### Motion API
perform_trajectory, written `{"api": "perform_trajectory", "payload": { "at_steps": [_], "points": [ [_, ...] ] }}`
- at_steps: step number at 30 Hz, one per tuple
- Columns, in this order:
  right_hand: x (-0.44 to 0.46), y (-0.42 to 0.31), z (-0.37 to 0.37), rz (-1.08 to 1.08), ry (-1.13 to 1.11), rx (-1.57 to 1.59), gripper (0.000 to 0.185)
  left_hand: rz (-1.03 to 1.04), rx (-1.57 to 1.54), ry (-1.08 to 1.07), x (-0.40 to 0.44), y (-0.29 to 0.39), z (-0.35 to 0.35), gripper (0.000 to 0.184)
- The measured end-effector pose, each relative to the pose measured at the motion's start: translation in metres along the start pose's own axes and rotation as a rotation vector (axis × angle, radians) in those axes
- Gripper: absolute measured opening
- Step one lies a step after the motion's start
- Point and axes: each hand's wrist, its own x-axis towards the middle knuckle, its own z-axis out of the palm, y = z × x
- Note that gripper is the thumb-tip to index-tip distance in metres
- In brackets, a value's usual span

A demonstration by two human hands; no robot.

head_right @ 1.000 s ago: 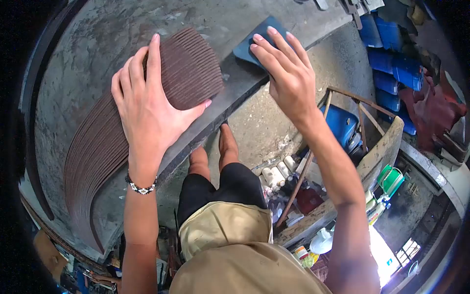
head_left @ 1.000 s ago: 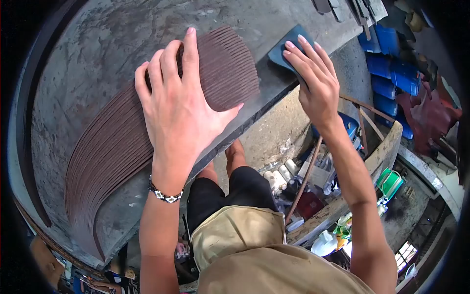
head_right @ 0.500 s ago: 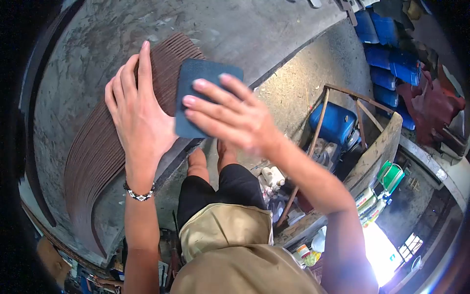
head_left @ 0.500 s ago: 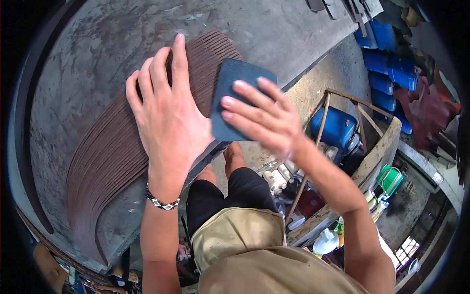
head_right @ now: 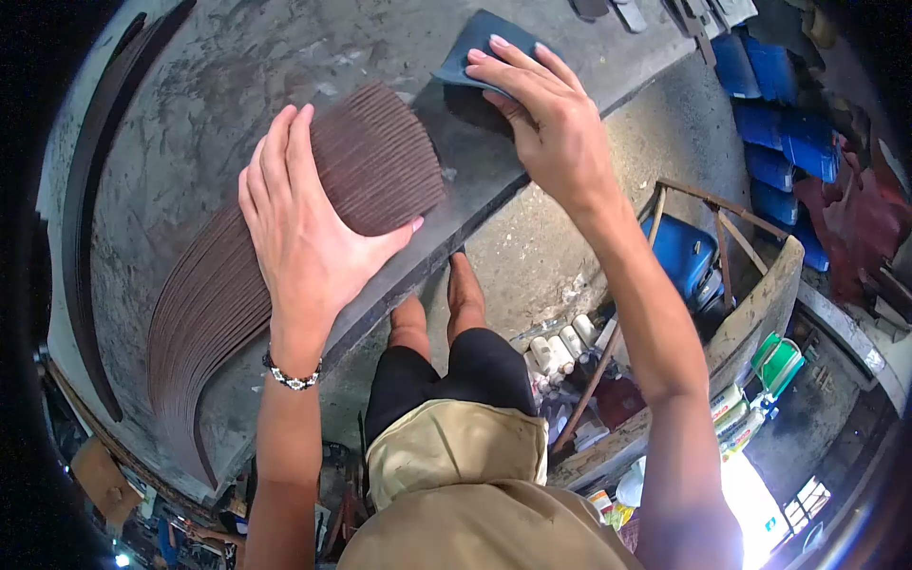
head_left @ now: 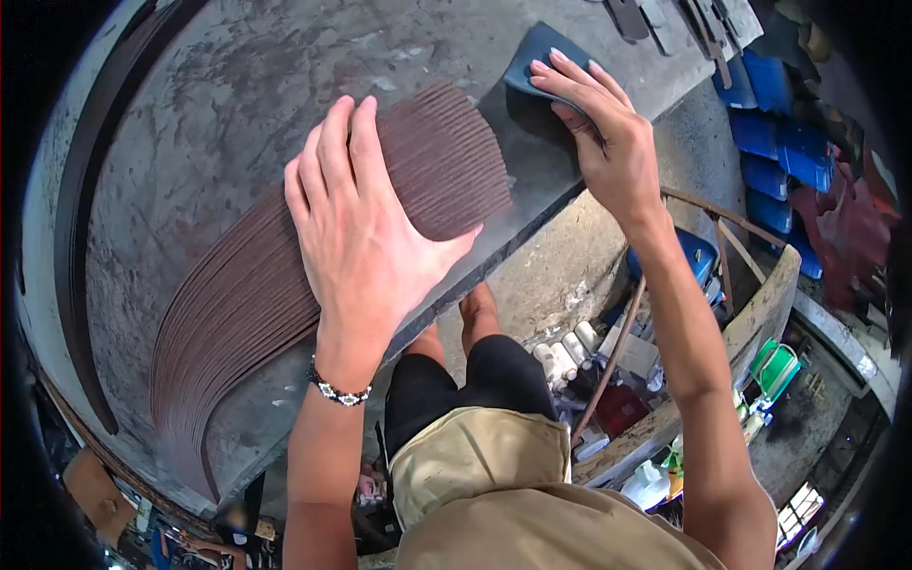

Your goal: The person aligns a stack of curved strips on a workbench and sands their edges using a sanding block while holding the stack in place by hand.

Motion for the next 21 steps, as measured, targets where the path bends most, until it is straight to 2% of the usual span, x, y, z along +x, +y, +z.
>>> {"api": "perform_trajectory", "payload": {
  "at_steps": [1,3,4,5,7,8,9,11,13,14,17,18,21],
  "points": [
    [0.010,-0.007,-0.001,0.014,0.040,0.004,0.043,-0.005,-0.004,0.025,0.003,0.001,0.000,0.139],
    [0.018,-0.052,0.012,-0.198,0.014,0.129,0.049,-0.008,-0.026,0.014,0.001,0.002,0.001,0.139],
    [0.010,-0.074,0.021,-0.212,-0.123,0.194,0.052,-0.008,-0.038,0.007,0.001,-0.002,0.002,0.140],
    [0.008,-0.062,0.027,-0.258,-0.115,0.200,0.051,-0.001,-0.055,-0.005,0.001,-0.003,0.004,0.140],
    [0.023,-0.023,0.020,-0.242,-0.127,0.311,0.047,-0.011,-0.038,0.014,0.003,0.000,0.005,0.143],
    [0.029,-0.004,0.021,-0.160,-0.039,0.241,0.044,-0.012,-0.040,0.024,0.004,0.000,0.005,0.144],
    [0.044,0.009,0.009,-0.159,-0.068,0.113,0.042,-0.006,-0.043,0.015,0.002,0.001,0.003,0.144],
    [0.046,-0.004,0.011,-0.142,0.037,0.103,0.044,0.006,-0.068,0.024,0.004,0.000,0.001,0.147],
    [0.045,-0.056,0.019,-0.306,0.009,0.209,0.044,0.014,-0.120,0.012,0.002,-0.001,0.001,0.149],
    [0.035,-0.065,0.027,-0.234,-0.083,0.290,0.045,0.016,-0.068,0.010,0.000,-0.003,0.005,0.155],
    [0.044,-0.015,0.025,-0.250,-0.040,0.218,0.046,-0.014,-0.072,-0.002,0.002,0.001,0.002,0.161],
    [0.044,0.008,0.026,-0.135,-0.019,0.058,0.047,0.000,-0.049,0.000,0.002,-0.001,0.001,0.164],
    [0.052,-0.019,0.017,-0.151,0.049,0.085,0.043,-0.011,-0.052,0.004,0.001,0.000,0.002,0.164]
  ]
}}
